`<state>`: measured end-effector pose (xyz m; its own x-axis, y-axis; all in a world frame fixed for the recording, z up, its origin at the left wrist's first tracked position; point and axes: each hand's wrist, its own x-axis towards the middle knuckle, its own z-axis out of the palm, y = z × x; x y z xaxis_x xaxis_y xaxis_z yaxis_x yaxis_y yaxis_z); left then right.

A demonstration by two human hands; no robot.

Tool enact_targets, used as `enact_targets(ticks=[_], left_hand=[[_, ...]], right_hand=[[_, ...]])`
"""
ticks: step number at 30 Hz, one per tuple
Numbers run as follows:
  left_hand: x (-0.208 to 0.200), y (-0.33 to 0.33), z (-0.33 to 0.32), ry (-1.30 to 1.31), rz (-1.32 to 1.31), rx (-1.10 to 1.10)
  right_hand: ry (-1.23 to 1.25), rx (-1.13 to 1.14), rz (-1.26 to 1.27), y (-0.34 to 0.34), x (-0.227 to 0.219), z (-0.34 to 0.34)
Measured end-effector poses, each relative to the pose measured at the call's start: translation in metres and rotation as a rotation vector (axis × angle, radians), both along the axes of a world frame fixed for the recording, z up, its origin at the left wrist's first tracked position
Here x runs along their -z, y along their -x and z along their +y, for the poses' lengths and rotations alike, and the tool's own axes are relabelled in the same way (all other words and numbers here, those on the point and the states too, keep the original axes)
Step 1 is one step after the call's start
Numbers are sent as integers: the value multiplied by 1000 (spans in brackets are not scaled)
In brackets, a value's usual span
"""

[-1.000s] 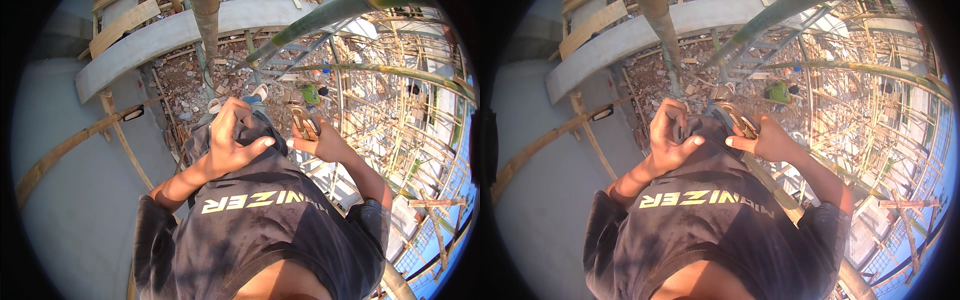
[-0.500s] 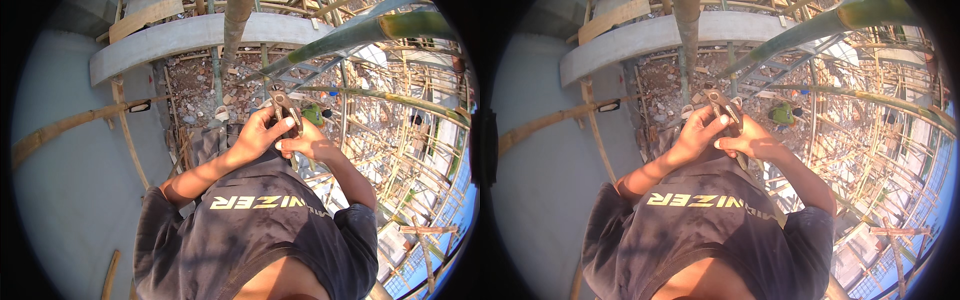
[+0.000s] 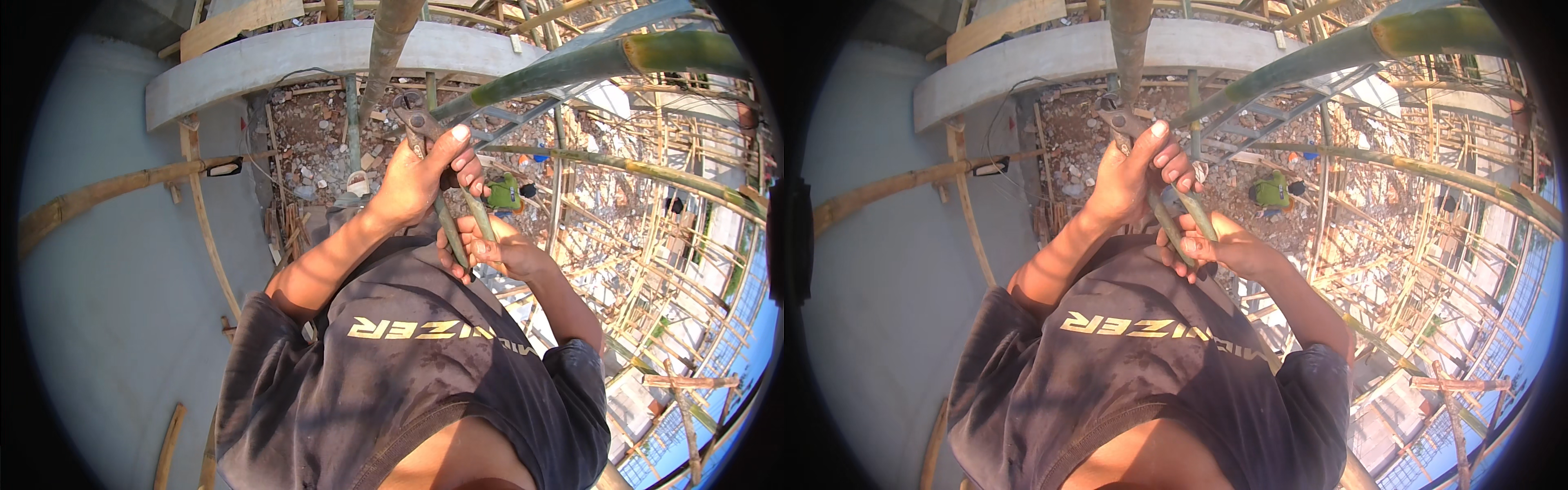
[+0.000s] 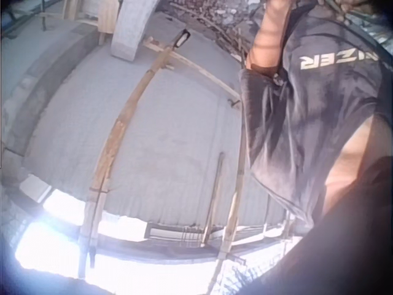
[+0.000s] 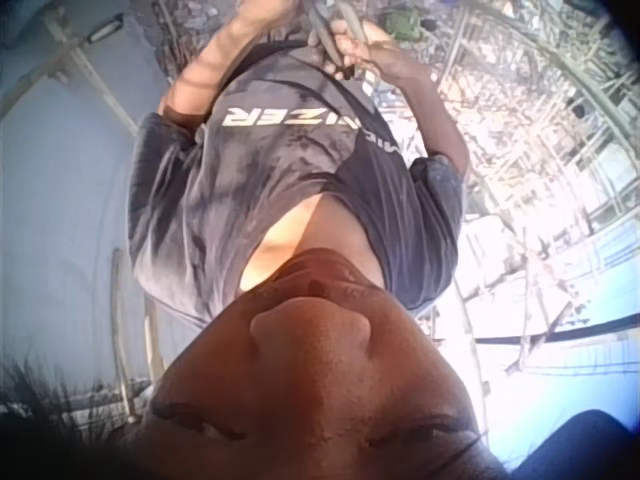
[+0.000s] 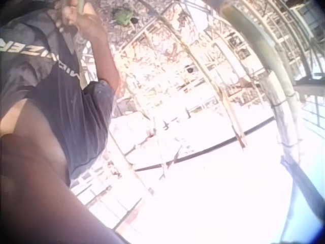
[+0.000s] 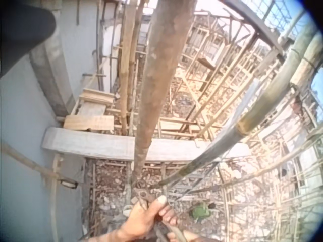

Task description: The person uses pliers to cut and bend metal wire, securing bamboo poles together on a construction site. They repeatedly wrap and tighten wire around pole joints to stabilize the scaffolding structure.

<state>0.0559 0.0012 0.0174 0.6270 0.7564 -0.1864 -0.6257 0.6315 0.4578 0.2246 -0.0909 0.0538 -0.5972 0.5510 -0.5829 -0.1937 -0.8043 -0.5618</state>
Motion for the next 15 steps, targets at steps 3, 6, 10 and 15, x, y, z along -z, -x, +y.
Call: enact_targets(ticks=[3,6,10,15], left_hand=[[-5,-2,-4,-64,-16,40],[-6,-6,-18,10,-240,65],[19,-13,-27,-2,-517,125],[19,-14,-31,-18,-516,91]], right_hand=[[-4,95,50,5,3,-9],[-44,106,-3,9,3,-12],[-28,149,38,7,14,-20],[-15,157,58,10,19,-23]])
